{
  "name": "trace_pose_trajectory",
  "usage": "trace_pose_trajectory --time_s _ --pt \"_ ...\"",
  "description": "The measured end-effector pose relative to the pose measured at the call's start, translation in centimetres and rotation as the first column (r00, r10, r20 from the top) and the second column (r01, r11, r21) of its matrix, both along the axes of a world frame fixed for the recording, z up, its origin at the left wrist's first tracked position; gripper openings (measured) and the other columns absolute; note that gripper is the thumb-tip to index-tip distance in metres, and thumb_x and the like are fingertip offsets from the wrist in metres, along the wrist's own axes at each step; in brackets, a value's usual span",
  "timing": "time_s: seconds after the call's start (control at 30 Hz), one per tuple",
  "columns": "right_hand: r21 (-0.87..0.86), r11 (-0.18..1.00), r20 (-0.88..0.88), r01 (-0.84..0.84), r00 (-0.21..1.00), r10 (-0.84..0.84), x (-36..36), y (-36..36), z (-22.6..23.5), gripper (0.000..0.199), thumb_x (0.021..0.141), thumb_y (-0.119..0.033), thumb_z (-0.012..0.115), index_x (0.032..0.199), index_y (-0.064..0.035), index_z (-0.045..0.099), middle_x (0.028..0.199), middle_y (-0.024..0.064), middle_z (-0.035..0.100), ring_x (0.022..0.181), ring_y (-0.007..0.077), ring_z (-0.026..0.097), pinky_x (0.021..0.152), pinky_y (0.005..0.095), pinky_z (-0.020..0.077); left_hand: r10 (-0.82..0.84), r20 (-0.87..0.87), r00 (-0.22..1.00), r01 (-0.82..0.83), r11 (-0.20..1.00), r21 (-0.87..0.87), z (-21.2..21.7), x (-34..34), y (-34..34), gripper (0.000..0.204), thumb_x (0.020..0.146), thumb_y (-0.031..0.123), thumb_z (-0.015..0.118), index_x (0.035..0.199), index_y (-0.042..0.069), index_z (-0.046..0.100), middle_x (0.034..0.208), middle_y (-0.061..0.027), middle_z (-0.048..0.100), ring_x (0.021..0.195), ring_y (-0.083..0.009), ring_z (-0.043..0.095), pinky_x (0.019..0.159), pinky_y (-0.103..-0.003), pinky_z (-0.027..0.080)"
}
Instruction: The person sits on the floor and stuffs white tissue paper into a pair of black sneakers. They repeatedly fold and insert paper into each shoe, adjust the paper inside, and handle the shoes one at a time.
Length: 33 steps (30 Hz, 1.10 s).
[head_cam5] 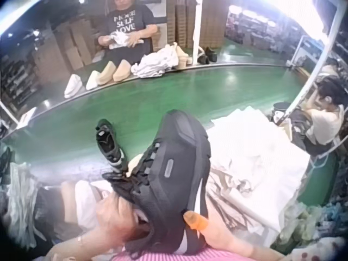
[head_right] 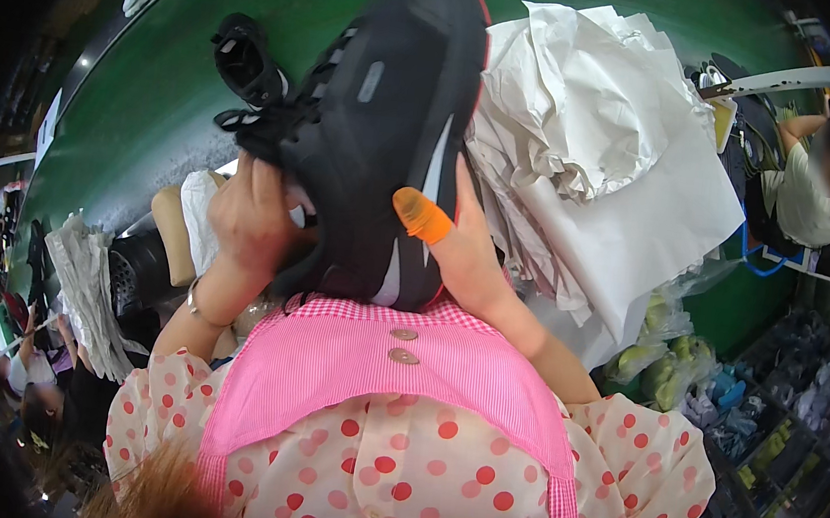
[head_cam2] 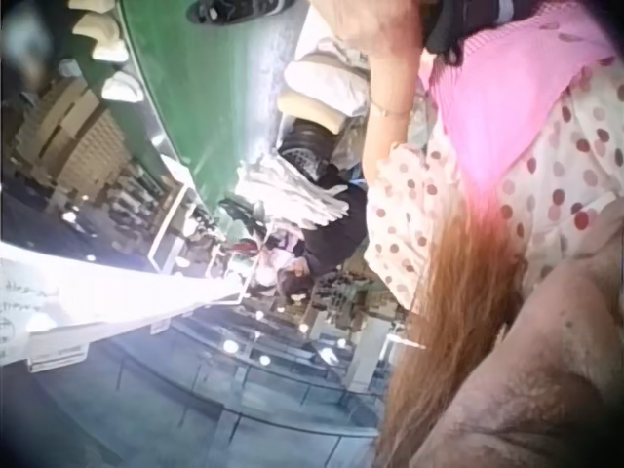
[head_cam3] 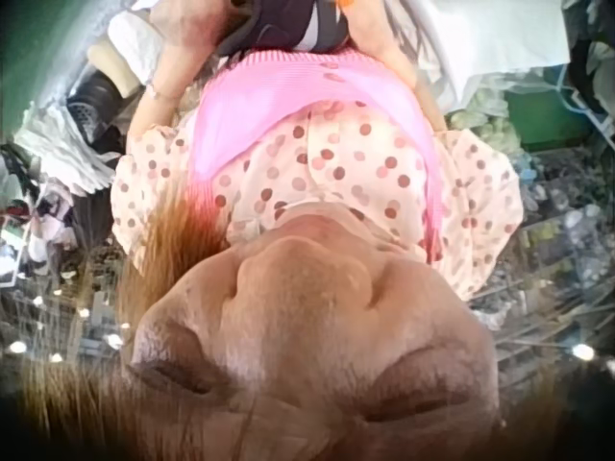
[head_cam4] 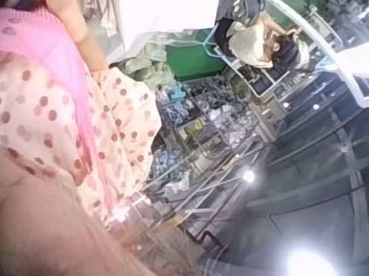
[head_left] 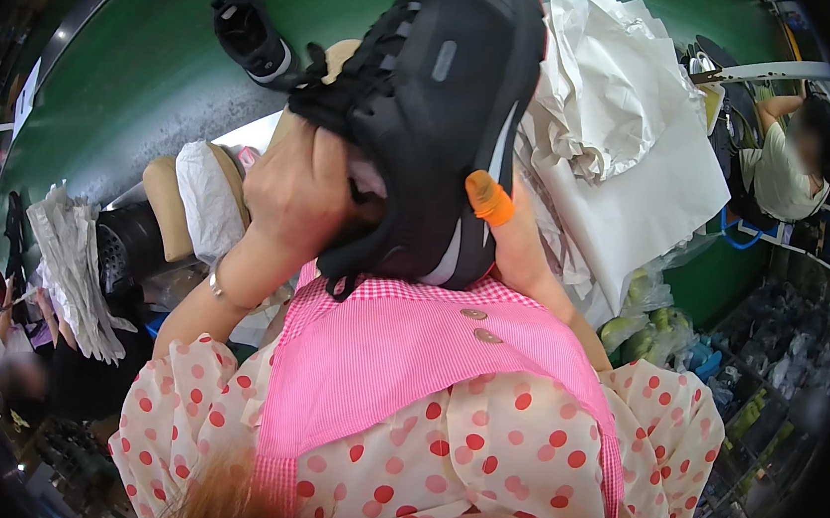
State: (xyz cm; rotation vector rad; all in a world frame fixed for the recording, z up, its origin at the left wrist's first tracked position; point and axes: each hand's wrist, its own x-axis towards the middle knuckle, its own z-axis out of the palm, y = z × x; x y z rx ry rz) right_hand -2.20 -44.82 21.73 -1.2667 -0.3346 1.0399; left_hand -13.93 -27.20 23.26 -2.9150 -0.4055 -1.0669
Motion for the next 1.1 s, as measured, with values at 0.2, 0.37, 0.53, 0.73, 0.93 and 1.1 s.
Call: trace_pose_trajectory --time_s 0.2,0.37,0.53,0.73,0.93,1.1 --pt "0.018 0.999 0.013 -0.033 0.999 0.033 -0.5 1.2 1.5 0.071 0.094 -0.021 0.06 0.149 -0.0065 0.018 0.135 0.0041 0.043 0.116 0.0102 0.044 0.098 0.0254 0.0367 0.129 -0.054 0.99 -0.118 0.977 0.178 -1.1 0.4 1.2 0.006 0.072 -0.003 0.053 0.076 0.0 0.05 0.078 -0.0146 0.061 0.052 -0.0191 0.056 0.047 -0.028 0.044" --pt "-0.029 0.999 0.072 0.031 0.997 -0.028 0.6 0.9 1.6 0.076 0.091 -0.022 0.064 0.149 -0.0066 0.017 0.133 0.0053 0.045 0.115 0.0109 0.045 0.097 0.0254 0.0379 0.083 0.023 0.996 -0.086 0.989 0.122 -2.4 2.5 1.3 0.009 0.07 0.004 0.056 0.075 0.0 0.05 0.072 -0.0136 0.056 0.052 -0.0228 0.056 0.047 -0.029 0.045" --pt "0.077 0.995 0.009 0.057 0.998 -0.057 -0.2 0.2 0.3 0.073 0.09 -0.017 0.065 0.147 -0.0027 0.023 0.131 0.0052 0.047 0.112 0.0091 0.047 0.092 0.0237 0.0413 -0.016 -0.016 1.0 0.014 0.993 -0.116 -1.1 0.7 -0.3 0.028 0.064 0.02 0.06 0.079 -0.003 0.053 0.073 -0.0157 0.057 0.054 -0.0283 0.056 0.051 -0.034 0.047" --pt "0.026 0.985 0.116 0.169 0.978 -0.171 1.2 -0.1 -0.4 0.078 0.086 -0.012 0.069 0.146 0.0007 0.022 0.132 0.0088 0.046 0.113 0.0126 0.048 0.091 0.0259 0.0431 -0.181 -0.148 0.972 0.123 0.934 -0.335 1.1 -6.6 3.4 0.03 0.065 0.002 0.055 0.095 -0.002 0.057 0.094 -0.0129 0.063 0.071 -0.0238 0.063 0.055 -0.029 0.049" --pt "0.05 0.968 -0.476 0.248 0.858 -0.195 1.8 -0.3 -1.0 0.059 0.094 -0.027 0.057 0.142 -0.0046 0.032 0.128 0.0091 0.052 0.113 0.0168 0.054 0.095 0.0311 0.046 -0.149 -0.067 0.987 0.076 0.779 -0.622 1.3 -4.0 -0.2 0.032 0.082 0.004 0.066 0.113 0.0 0.061 0.101 -0.0101 0.065 0.076 -0.0162 0.064 0.068 -0.026 0.052" --pt "0.098 0.977 -0.409 0.191 0.903 -0.135 1.1 -0.4 -0.8 0.054 0.094 -0.027 0.057 0.139 -0.0068 0.037 0.121 0.0065 0.054 0.106 0.0133 0.056 0.09 0.0283 0.0472 -0.176 0.083 0.981 -0.042 -0.608 -0.793 2.1 -1.7 1.1 0.043 0.097 0.029 0.05 0.113 -0.009 0.057 0.108 -0.02 0.062 0.1 -0.029 0.063 0.093 -0.033 0.048"
